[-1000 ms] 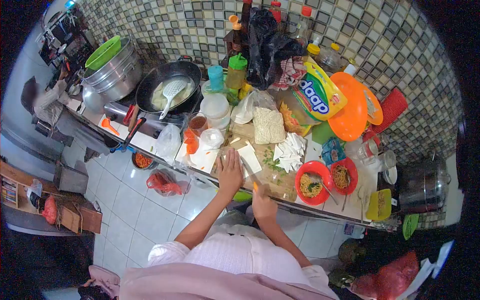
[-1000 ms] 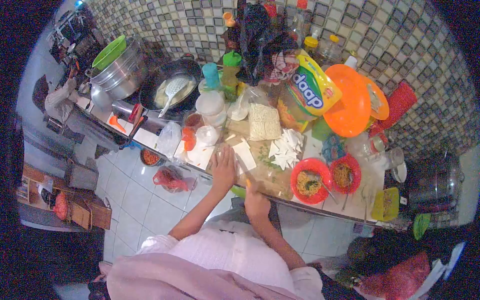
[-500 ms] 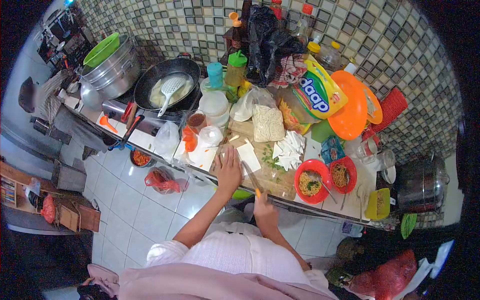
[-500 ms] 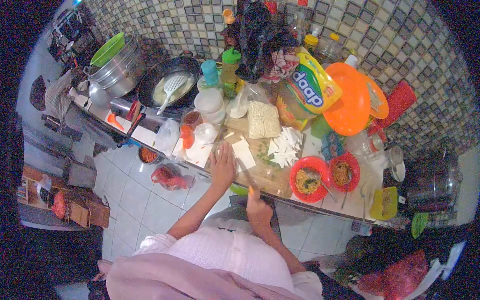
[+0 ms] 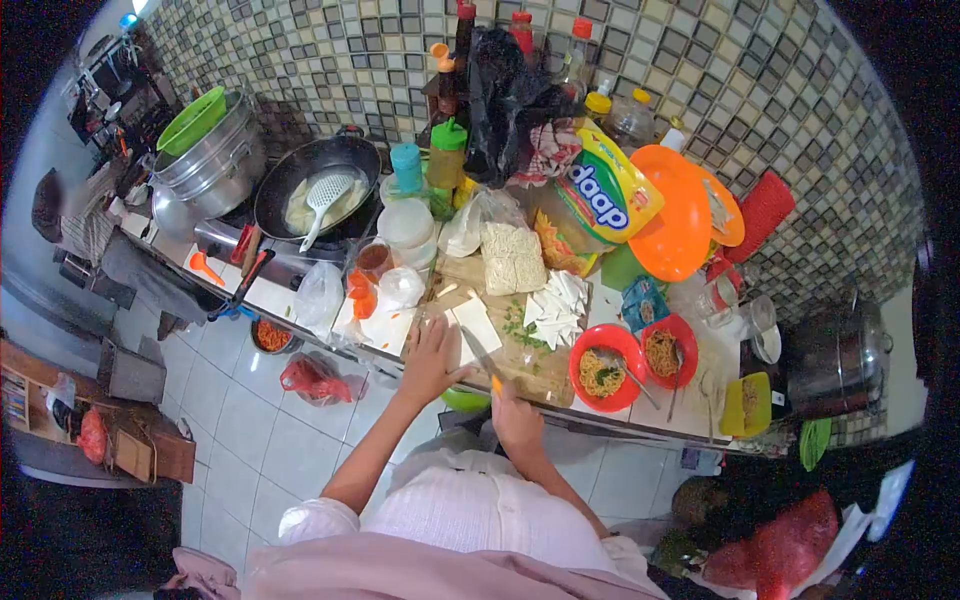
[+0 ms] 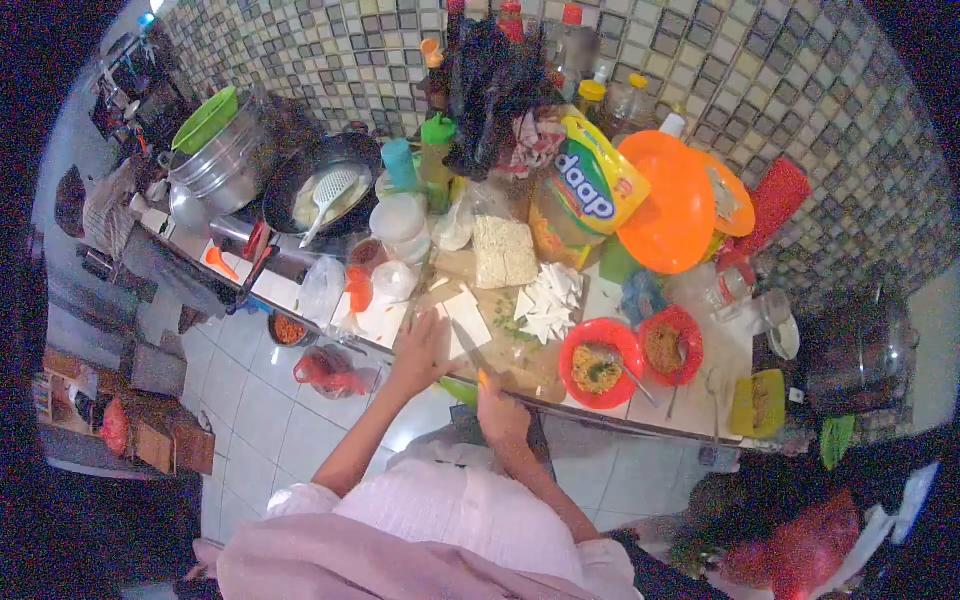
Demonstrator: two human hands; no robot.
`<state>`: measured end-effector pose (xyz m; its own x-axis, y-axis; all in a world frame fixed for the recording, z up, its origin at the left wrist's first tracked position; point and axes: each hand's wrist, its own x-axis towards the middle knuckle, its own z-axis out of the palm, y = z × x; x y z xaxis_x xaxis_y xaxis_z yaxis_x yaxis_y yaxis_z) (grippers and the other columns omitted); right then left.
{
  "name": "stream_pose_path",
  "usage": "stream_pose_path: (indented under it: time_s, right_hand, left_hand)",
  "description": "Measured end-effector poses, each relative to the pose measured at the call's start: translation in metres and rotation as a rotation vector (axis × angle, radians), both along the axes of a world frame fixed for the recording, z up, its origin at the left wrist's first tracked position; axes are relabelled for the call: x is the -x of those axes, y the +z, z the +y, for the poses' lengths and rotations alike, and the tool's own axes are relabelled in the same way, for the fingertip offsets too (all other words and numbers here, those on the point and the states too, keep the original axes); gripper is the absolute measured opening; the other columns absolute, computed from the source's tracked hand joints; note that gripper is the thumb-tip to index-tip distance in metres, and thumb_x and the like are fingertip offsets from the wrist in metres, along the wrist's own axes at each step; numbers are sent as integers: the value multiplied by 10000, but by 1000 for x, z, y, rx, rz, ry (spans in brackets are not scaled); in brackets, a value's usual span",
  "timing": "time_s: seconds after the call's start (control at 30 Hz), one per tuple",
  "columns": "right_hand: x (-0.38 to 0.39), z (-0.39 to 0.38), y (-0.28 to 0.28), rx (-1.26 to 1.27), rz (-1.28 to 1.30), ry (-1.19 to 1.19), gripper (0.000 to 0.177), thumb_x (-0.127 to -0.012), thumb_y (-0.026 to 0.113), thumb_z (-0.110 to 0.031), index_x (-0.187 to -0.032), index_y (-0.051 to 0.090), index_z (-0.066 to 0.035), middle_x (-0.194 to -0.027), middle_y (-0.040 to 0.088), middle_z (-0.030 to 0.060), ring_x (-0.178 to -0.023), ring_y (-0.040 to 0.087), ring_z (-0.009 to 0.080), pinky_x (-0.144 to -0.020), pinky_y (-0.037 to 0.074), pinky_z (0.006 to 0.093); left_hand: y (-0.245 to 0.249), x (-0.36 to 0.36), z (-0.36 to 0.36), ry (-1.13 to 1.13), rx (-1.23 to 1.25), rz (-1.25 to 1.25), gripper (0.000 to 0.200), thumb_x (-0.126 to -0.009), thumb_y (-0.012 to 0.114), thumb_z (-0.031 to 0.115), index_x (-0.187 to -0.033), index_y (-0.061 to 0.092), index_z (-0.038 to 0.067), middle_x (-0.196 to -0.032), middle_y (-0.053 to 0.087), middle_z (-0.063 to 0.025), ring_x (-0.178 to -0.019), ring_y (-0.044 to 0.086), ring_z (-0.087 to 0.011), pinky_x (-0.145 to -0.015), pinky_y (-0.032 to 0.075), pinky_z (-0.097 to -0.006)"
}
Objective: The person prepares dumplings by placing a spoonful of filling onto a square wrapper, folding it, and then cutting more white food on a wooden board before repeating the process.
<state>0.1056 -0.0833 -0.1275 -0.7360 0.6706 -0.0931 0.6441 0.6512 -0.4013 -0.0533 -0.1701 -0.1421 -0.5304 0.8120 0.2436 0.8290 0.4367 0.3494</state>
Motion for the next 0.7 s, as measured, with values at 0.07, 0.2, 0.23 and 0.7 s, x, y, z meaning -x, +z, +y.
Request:
stream_pose_path:
  time_s: [0.07,0.2,0.23,0.7]
  right_hand:
    - [3,4,0,-49,106,21,226,-845,442,-296,-928,461,-86,-573,558,183,-537,574,359,-476,445,476]
    - [-2,11,3,197,413,-40,235,-850,456,-267,-855,487,-35,-638,552,201,-596,569,362,-520,432,435]
    - [-6,12,4,300,583,-98,244,-853,459,-259,-829,494,-20,-664,549,204,-626,564,364,-542,425,415]
    - [-33,23,-29,467,726,-170,239,-872,432,-232,-753,492,-35,-485,358,-39,-392,333,43,-376,253,228]
  left_hand:
    - [-1,-2,-3,-10,21,15,819,-637,608,528,-1240,367,30,-1307,298,-190,-1244,233,-320,-1015,126,-492]
    - [7,-2,-12,-110,81,47,798,-628,628,498,-1227,384,31,-1299,311,-196,-1227,263,-329,-1000,163,-497]
    - [7,-2,-14,-139,77,89,778,-633,643,466,-1223,388,27,-1291,323,-204,-1209,295,-337,-989,192,-491]
    - [15,48,11,208,23,-107,400,-650,660,280,-955,548,47,-898,541,-155,-840,499,-341,-738,408,-399]
